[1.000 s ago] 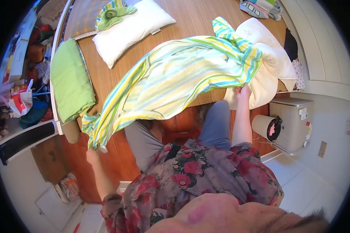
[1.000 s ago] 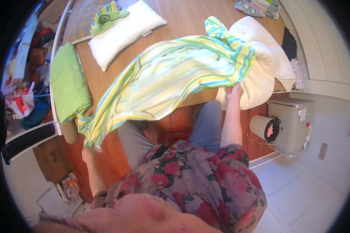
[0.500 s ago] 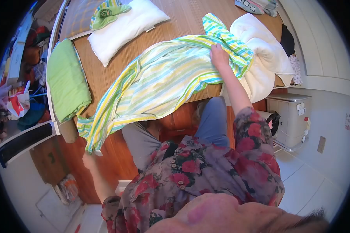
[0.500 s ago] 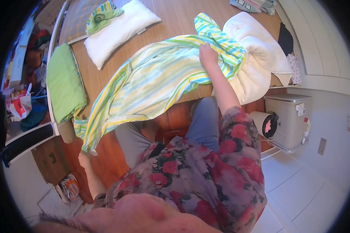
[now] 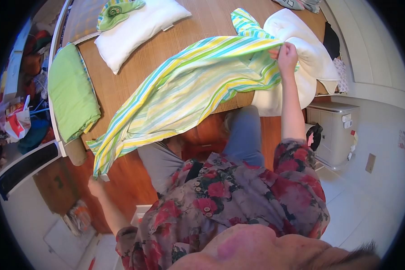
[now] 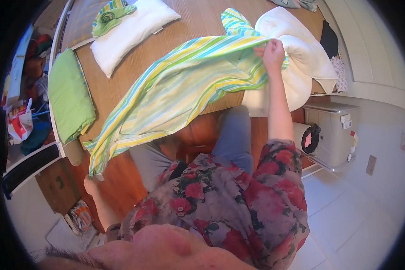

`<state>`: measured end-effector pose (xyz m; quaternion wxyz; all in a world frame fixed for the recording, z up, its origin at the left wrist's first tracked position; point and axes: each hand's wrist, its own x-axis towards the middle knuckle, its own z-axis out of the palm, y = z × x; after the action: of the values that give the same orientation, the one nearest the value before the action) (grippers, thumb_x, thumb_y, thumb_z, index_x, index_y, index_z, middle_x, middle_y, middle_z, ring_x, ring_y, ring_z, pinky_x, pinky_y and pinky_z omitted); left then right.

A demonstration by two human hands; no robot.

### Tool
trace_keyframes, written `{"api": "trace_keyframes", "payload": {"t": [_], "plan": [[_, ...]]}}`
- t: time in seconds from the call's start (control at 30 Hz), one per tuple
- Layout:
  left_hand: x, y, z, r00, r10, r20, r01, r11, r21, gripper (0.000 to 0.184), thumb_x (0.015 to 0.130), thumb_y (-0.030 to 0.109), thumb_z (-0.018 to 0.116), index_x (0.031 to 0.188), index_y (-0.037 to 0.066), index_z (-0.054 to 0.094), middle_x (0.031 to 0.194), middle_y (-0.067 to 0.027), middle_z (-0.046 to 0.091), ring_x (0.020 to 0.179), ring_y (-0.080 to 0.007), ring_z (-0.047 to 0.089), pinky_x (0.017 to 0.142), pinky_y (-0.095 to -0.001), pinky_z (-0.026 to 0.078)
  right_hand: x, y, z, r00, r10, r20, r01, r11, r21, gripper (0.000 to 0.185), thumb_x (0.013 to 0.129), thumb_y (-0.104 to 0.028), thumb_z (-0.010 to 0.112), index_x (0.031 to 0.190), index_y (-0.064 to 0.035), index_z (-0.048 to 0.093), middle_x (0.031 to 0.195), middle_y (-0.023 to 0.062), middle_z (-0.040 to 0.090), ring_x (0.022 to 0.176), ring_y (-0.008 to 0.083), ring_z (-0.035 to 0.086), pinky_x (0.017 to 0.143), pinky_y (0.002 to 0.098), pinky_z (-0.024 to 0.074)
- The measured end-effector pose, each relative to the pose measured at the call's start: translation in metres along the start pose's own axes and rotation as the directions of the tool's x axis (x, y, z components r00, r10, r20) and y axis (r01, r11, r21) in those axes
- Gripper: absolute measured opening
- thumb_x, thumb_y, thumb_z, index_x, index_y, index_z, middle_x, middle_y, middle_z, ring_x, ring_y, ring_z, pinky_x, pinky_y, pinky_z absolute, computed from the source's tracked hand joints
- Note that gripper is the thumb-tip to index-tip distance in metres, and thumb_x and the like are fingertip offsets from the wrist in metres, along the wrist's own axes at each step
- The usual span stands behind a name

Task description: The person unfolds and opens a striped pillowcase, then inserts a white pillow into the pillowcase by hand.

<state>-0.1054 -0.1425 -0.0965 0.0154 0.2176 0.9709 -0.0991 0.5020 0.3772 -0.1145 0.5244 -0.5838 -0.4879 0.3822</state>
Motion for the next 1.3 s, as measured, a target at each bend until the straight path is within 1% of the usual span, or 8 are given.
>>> {"api": "trace_keyframes", "payload": {"t": [0.17, 0.53, 0.67, 0.8, 0.83, 1.1, 1.2, 1.3], "plan": [[0.006, -0.011, 0.012, 0.999, 0.019, -0.033, -0.021, 0.997, -0.071, 0.027, 0.077, 0.030, 0.062, 0.093, 0.010, 0.067, 0.087, -0.0174, 0.066, 0.081, -0.0375, 0.063, 0.070, -0.0465, 0.049, -0.055, 0.074, -0.062, 0.612, -0.319, 0.723, 0.783, 0.370, -0.500, 0.029, 0.086, -0.024, 0.057, 0.110, -0.0085, 0.053, 0.095, 0.0189, 0.062, 0.079, 0.0349, 0.062, 0.070, 0.0425, 0.0502], [0.125, -0.028, -0.056, 0.872, 0.218, 0.437, -0.325, 0.927, 0.186, 0.028, 0.074, 0.024, 0.062, 0.095, 0.005, 0.068, 0.092, -0.0206, 0.065, 0.090, -0.0348, 0.064, 0.076, -0.0441, 0.049, 0.034, 0.013, 0.006, 0.661, 0.482, 0.575, 0.573, 0.171, -0.802, 0.019, 0.074, -0.009, 0.054, 0.083, 0.0027, 0.066, 0.079, 0.0212, 0.066, 0.070, 0.0298, 0.065, 0.066, 0.0417, 0.0521], [0.160, 0.038, -0.158, 0.975, 0.104, -0.198, -0.105, 0.994, 0.005, 0.035, 0.079, 0.032, 0.057, 0.098, 0.004, 0.064, 0.097, -0.0231, 0.063, 0.093, -0.0398, 0.061, 0.078, -0.0483, 0.048, 0.146, -0.102, 0.027, 0.809, 0.176, 0.561, 0.587, -0.307, -0.750, 0.012, 0.066, -0.015, 0.071, 0.077, -0.0086, 0.071, 0.088, 0.0154, 0.068, 0.079, 0.0288, 0.066, 0.070, 0.0388, 0.0524], [0.267, 0.025, -0.202, 0.794, 0.057, -0.606, -0.250, 0.938, -0.240, 0.043, 0.080, 0.040, 0.051, 0.095, 0.003, 0.066, 0.091, -0.0249, 0.063, 0.089, -0.0428, 0.060, 0.075, -0.0480, 0.047, 0.230, -0.184, 0.011, 0.900, -0.384, -0.208, 0.141, 0.705, -0.695, 0.060, 0.091, -0.044, 0.033, 0.123, 0.0035, 0.051, 0.131, 0.0289, 0.044, 0.127, 0.0376, 0.038, 0.105, 0.0400, 0.0303], [0.299, 0.016, -0.212, 0.713, 0.027, -0.700, -0.246, 0.945, -0.214, 0.044, 0.079, 0.042, 0.051, 0.094, 0.003, 0.066, 0.090, -0.0247, 0.064, 0.088, -0.0427, 0.060, 0.076, -0.0474, 0.047, 0.166, -0.248, 0.030, 0.798, -0.541, -0.264, 0.346, 0.771, -0.534, 0.035, 0.082, -0.002, 0.047, 0.117, 0.0027, 0.053, 0.107, 0.0297, 0.053, 0.098, 0.0435, 0.053, 0.085, 0.0509, 0.0431], [0.273, 0.048, -0.236, 0.462, -0.166, -0.871, -0.412, 0.830, -0.377, 0.047, 0.081, 0.049, 0.055, 0.093, 0.005, 0.068, 0.085, -0.0167, 0.068, 0.081, -0.0331, 0.064, 0.071, -0.0407, 0.049, 0.218, -0.252, -0.058, 0.471, -0.827, -0.307, 0.649, 0.560, -0.514, 0.027, 0.076, -0.017, 0.053, 0.096, -0.0058, 0.067, 0.087, 0.0152, 0.068, 0.083, 0.0293, 0.065, 0.075, 0.0388, 0.0495], [0.242, 0.060, -0.148, 0.399, 0.012, -0.917, -0.531, 0.818, -0.221, 0.035, 0.086, 0.036, 0.057, 0.100, 0.006, 0.065, 0.090, -0.0165, 0.067, 0.079, -0.0333, 0.063, 0.067, -0.0414, 0.048, 0.232, -0.161, -0.092, 0.751, -0.635, -0.183, 0.369, 0.633, -0.681, 0.029, 0.081, -0.019, 0.053, 0.104, -0.0056, 0.063, 0.092, 0.0189, 0.066, 0.090, 0.0320, 0.063, 0.077, 0.0391, 0.0488], [0.147, 0.114, -0.064, 0.885, 0.268, -0.380, -0.465, 0.528, -0.711, 0.049, 0.080, 0.013, 0.063, 0.127, 0.008, 0.050, 0.122, -0.0210, 0.054, 0.106, -0.0346, 0.055, 0.090, -0.0401, 0.044, 0.189, -0.069, -0.100, 0.955, -0.250, 0.160, 0.223, 0.249, -0.942, 0.053, 0.077, -0.021, 0.061, 0.127, -0.0097, 0.047, 0.111, 0.0234, 0.059, 0.104, 0.0368, 0.057, 0.086, 0.0451, 0.0465]]}}
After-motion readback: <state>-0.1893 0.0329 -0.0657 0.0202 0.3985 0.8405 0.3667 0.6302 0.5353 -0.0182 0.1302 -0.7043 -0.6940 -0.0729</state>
